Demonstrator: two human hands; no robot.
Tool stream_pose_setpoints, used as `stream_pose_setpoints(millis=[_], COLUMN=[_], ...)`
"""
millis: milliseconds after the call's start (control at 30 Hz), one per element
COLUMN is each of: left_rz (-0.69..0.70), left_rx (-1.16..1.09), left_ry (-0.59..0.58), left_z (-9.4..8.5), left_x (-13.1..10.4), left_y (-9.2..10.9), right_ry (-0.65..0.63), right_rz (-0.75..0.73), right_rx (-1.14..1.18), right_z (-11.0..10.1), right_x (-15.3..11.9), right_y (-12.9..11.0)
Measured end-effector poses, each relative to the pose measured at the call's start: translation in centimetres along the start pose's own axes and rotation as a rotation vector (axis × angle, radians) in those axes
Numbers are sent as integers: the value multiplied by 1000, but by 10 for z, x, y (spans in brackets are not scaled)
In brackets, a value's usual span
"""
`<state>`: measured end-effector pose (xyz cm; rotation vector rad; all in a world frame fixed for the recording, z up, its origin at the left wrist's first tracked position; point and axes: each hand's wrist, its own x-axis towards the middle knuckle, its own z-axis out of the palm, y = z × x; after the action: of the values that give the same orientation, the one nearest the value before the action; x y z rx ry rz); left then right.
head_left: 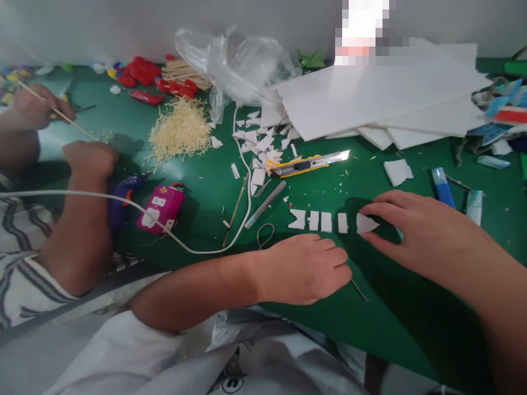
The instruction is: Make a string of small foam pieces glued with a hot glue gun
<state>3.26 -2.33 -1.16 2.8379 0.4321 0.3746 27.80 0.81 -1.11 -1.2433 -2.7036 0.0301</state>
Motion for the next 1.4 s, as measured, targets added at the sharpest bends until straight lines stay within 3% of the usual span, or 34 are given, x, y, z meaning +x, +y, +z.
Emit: stream_pose_setpoints(millis=[200,300,433,533,667,967,1100,1300,1400], left_rz=[-29,-168,-383,-505,-593,-680,-666,-718,-830], left_rx=[-41,-130,-379,-511,-736,-1171,-1326,-1599,-1553], left_ry=[39,70,227,373,440,414,404,307,234], left_z=[0,-5,-13,-16,-19,-28,-29,-31,-36], left_x=[0,-1,-1,0,2,1,1,1,2], left_y=[-1,-3,-5,-5,-6,-10,-12,-14,-18], right_ry=[36,75,6,-55,39,106,54,-29,-2], right_rz=[67,145,92,62,111,108,189,200,264], right_rx=[61,249,558,645,640,744,718,751,729], right_z=[-2,-14,-24,-21,-15,-17,-15,-18,-23], right_x=[1,4,7,8,8,10,11,14,14], right_y=[-7,-14,-24,-28,-31,-35,-37,-38,-36])
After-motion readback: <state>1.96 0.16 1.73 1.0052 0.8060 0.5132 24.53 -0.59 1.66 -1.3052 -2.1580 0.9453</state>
